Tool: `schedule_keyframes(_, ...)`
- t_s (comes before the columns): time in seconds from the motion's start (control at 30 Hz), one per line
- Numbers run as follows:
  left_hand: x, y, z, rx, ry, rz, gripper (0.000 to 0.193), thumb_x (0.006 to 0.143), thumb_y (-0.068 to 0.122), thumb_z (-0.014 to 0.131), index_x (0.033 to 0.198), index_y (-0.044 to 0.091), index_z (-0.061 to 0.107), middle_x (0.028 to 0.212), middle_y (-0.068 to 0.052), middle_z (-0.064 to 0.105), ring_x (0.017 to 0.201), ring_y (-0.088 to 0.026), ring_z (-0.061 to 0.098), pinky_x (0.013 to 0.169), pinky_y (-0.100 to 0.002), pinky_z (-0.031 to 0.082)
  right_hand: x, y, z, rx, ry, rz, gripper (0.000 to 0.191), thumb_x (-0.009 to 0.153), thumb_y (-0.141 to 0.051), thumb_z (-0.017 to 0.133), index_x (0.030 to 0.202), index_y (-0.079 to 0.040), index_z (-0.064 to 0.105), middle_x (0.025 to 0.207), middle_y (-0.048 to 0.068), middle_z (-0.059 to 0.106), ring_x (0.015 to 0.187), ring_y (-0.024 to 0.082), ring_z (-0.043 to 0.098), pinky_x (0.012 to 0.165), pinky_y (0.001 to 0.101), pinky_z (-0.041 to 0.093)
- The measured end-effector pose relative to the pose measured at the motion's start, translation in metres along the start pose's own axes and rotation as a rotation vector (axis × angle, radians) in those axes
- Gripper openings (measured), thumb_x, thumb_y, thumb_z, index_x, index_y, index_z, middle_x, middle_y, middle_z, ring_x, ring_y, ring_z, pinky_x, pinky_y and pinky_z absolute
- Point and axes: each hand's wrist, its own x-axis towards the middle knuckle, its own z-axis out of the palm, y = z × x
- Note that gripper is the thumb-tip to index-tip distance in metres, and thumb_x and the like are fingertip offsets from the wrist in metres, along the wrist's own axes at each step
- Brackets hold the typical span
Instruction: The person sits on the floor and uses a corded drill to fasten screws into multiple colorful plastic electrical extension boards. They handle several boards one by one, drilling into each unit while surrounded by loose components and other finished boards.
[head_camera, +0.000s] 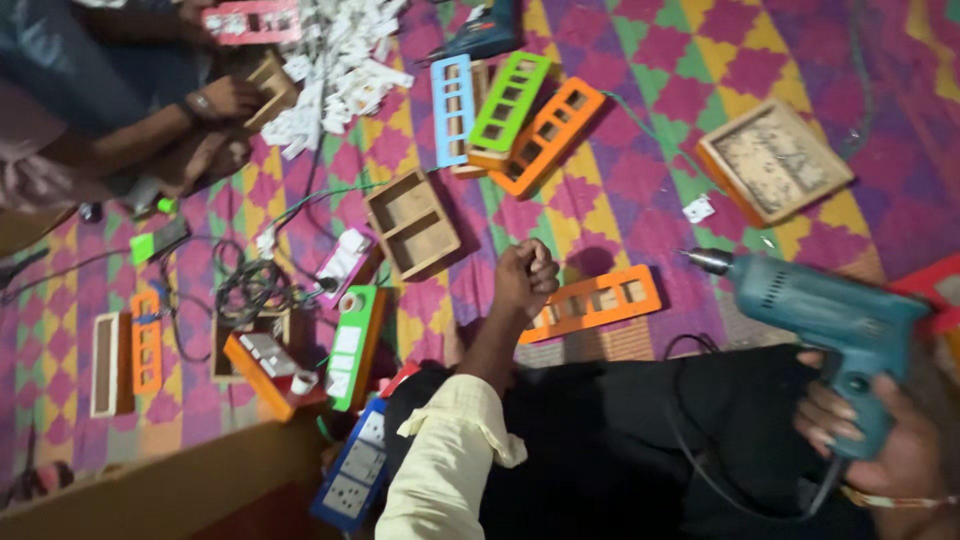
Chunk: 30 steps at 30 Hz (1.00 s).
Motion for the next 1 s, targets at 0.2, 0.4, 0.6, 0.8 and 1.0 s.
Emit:
schedule_keyframes(0.2, 0.084, -0.006, 0.056, 0.203, 0.202, -0.208, 0.030, 0.099, 0.033, 0.050, 0.078, 0.012, 0.055, 0.058, 0.003, 0.043, 0.042, -0.008, 0.031, 0.036, -0.024, 0.024, 0.010, 0.020, 0.038, -0.027, -0.029, 0.043, 0.064, 0.102, -0.033, 0.063, 0.140, 0.015, 0.046, 0.076, 0.006, 0.051, 0.059, 0.015, 0.050, 0.058, 0.0387, 0.044)
schedule_keyframes(0.4, 0.178, -0.082, 0.116, 0.271, 0.231, -0.330, 0.039, 0.109, 0.037, 0.050, 0.107, -0.001, 0.059, 0.084, -0.019, 0.064, 0.071, -0.031, 0.067, 0.065, -0.044, 0.063, 0.014, 0.030, 0.063, -0.258, 0.119, 0.076, 0.059, 0.093, -0.027, 0.067, 0.133, 0.012, 0.052, 0.071, 0.008, 0.054, 0.055, 0.016, 0.053, 0.053, 0.0386, 0.048)
schedule_keyframes(0.6, 0.226, -0.139, 0.187, 0.102, 0.042, -0.425, 0.068, 0.106, 0.053, 0.029, 0.153, 0.005, 0.036, 0.139, -0.025, 0.054, 0.120, -0.041, 0.059, 0.102, -0.060, 0.046, 0.013, 0.028, 0.075, -0.357, 0.207, 0.133, 0.058, 0.088, -0.029, 0.066, 0.131, 0.008, 0.055, 0.068, 0.007, 0.054, 0.052, 0.017, 0.054, 0.050, 0.0384, 0.049)
schedule_keyframes(0.8, 0.210, -0.116, 0.156, 0.337, 0.274, -0.310, 0.061, 0.115, 0.057, 0.032, 0.148, 0.005, 0.036, 0.125, -0.024, 0.057, 0.113, -0.034, 0.058, 0.096, -0.050, 0.043, 0.013, 0.029, 0.075, -0.301, 0.180, 0.135, 0.057, 0.090, -0.027, 0.066, 0.132, 0.008, 0.054, 0.069, 0.007, 0.055, 0.054, 0.016, 0.053, 0.051, 0.0372, 0.048)
schedule_keyframes(1.0, 0.084, -0.008, 0.066, 1.320, 0.180, 0.174, 0.053, 0.103, 0.046, 0.052, 0.113, -0.001, 0.072, 0.092, -0.016, 0.079, 0.086, -0.027, 0.079, 0.076, -0.038, 0.063, 0.010, 0.037, 0.063, -0.199, 0.084, 0.060, 0.057, 0.093, -0.025, 0.066, 0.134, 0.011, 0.052, 0.070, 0.008, 0.054, 0.057, 0.016, 0.052, 0.054, 0.0392, 0.047)
